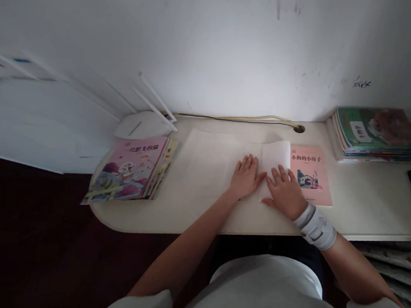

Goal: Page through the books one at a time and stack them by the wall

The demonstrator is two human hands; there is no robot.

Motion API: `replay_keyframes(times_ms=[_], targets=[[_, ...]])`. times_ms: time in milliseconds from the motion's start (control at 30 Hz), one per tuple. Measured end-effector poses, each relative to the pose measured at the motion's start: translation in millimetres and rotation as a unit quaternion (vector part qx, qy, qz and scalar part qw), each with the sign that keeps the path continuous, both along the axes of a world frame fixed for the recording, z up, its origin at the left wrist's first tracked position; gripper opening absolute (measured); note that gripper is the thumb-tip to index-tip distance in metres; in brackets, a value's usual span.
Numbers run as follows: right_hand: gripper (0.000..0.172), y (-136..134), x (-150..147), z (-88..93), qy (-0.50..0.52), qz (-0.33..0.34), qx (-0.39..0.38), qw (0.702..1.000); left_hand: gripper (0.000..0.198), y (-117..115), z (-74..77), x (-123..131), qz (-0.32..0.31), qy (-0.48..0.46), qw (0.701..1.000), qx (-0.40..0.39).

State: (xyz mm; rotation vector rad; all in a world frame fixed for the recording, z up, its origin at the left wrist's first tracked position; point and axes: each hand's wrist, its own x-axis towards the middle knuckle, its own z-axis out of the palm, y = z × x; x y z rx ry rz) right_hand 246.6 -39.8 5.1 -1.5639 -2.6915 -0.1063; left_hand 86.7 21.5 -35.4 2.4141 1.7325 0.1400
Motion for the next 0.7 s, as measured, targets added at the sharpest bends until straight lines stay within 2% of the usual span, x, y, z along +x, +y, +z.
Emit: replay_keyframes(times_ms=[333,700], targets=[[0.054,-2.8,-8.1,-5.8,-0.003,-0.038,0.012,0.999,0.073,0.5,-0.5,-0.3,0.002,0.000,1.000,-0.008],[0.051,-3.9,-9.7,-6.4,0.001,-0.049,0.015,0.999,0.075,-1.4,3.1,-2.3,-0.003,-0.016,1.000,-0.016]])
